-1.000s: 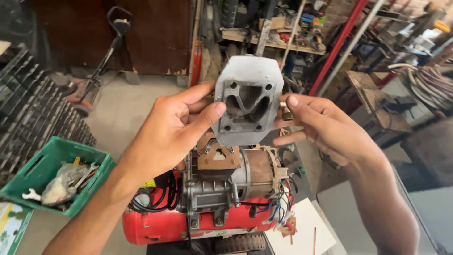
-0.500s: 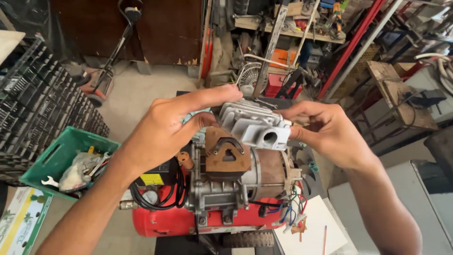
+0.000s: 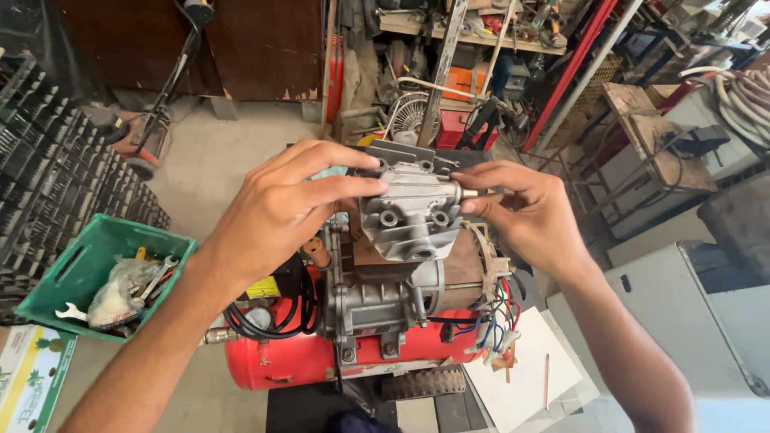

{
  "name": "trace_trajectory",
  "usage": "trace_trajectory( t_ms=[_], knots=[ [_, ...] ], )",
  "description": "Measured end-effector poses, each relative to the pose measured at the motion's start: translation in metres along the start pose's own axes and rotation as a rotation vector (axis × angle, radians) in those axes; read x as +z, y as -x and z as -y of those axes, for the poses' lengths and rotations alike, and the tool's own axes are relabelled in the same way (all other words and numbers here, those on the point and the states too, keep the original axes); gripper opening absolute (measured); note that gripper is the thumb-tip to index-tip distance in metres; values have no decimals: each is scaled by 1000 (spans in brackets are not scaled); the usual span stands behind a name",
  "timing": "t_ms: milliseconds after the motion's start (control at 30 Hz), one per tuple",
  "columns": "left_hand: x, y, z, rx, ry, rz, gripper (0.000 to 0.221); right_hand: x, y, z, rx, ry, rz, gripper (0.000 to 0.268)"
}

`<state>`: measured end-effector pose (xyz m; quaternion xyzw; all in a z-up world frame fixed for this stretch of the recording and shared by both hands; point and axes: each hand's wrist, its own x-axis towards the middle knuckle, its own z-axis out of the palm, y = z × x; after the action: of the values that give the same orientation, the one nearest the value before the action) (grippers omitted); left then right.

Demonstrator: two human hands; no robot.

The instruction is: Tracing a gasket template onto material and cutting it out with a utility knife for an air compressor repair.

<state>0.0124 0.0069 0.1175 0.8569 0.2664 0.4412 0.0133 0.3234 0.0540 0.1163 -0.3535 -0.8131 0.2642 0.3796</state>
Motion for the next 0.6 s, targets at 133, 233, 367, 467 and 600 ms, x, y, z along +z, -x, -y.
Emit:
trace_trajectory(
  t_ms=[133,233,367,467,600],
  knots=[
    [5,9,2,-13,-60,24,35,9,2,2,-2,41,-19,21],
    [13,8,7,-12,-100,-27,42,11,-1,3,-77,85,-46,24],
    [11,-22,-6,36,-114,-236,39,-2,-5,27,-115,-80,-15,45],
    [-1,-50,-28,-102,105,-246,42,-18,1,35,114,-507,35,38],
    [-8,-38,-34,-277,216,-74,78,-31,31,21,212,-862,-88,37]
  ],
)
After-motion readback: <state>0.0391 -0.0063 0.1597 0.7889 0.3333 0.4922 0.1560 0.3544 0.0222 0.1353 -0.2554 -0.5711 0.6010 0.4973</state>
